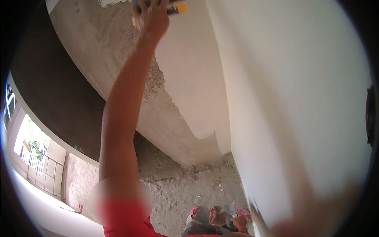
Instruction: The person applies plaster to a wall using a trowel and hawk. They repeatedly scoop plaster from the hawk and spread it onto the wall surface, smoothing it with the trowel.
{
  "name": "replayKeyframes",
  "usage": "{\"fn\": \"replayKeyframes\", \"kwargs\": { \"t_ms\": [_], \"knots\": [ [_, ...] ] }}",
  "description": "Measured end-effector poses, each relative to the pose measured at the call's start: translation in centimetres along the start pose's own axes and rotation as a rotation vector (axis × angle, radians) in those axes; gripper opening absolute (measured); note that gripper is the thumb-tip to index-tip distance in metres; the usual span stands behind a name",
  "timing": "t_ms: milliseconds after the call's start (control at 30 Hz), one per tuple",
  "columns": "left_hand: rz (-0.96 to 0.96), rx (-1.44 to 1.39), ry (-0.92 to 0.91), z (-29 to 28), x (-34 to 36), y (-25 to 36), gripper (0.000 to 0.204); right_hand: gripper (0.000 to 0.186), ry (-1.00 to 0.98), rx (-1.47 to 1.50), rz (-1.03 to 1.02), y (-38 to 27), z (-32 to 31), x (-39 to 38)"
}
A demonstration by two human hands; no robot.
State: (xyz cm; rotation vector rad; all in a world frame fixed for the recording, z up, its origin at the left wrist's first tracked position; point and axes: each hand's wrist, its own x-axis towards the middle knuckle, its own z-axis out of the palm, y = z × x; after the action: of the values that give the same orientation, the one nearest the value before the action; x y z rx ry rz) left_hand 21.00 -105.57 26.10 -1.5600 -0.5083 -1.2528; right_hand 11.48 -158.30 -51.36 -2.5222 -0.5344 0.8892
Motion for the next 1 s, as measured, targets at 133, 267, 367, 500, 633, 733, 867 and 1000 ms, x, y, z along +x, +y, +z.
{"fn": "replayKeyframes", "kwargs": {
  "t_ms": [133,267,367,500,633,733,867,1000],
  "knots": [
    [-0.167,-0.021,-0.281,-2.1,6.8,1.5,0.058,0.055,-0.019,0.002,-0.003,-2.3,-4.2,-4.1],
    [-0.2,-0.24,-0.398,-1.9,5.4,1.9,0.06,0.05,0.01,0.033,0.04,-0.2,-2.0,-3.4],
    [-0.117,-0.199,-0.298,1.8,0.3,1.4,0.06,0.049,0.009,0.031,-0.034,1.2,-0.3,-2.0],
    [-0.084,-0.039,-0.221,0.9,-11.7,10.5,0.07,0.046,0.102,0.029,-0.055,3.2,0.6,-2.3],
    [-0.109,-0.149,-0.32,-0.5,-25.2,15.7,0.071,0.044,0.047,0.027,-0.091,4.6,1.0,-1.4],
    [-0.067,-0.291,-0.464,-2.8,-34.3,18.1,0.064,0.044,0.052,0.05,-0.066,3.4,-1.0,-2.3],
    [-0.026,-0.339,-0.618,-5.1,-36.7,17.1,0.062,0.044,0.056,0.006,-0.081,4.5,-0.1,-1.8],
    [0.002,-0.331,-0.449,-5.7,-21.9,13.0,0.064,0.049,-0.042,0.107,0.031,1.6,-2.4,-1.9]
  ]
}}
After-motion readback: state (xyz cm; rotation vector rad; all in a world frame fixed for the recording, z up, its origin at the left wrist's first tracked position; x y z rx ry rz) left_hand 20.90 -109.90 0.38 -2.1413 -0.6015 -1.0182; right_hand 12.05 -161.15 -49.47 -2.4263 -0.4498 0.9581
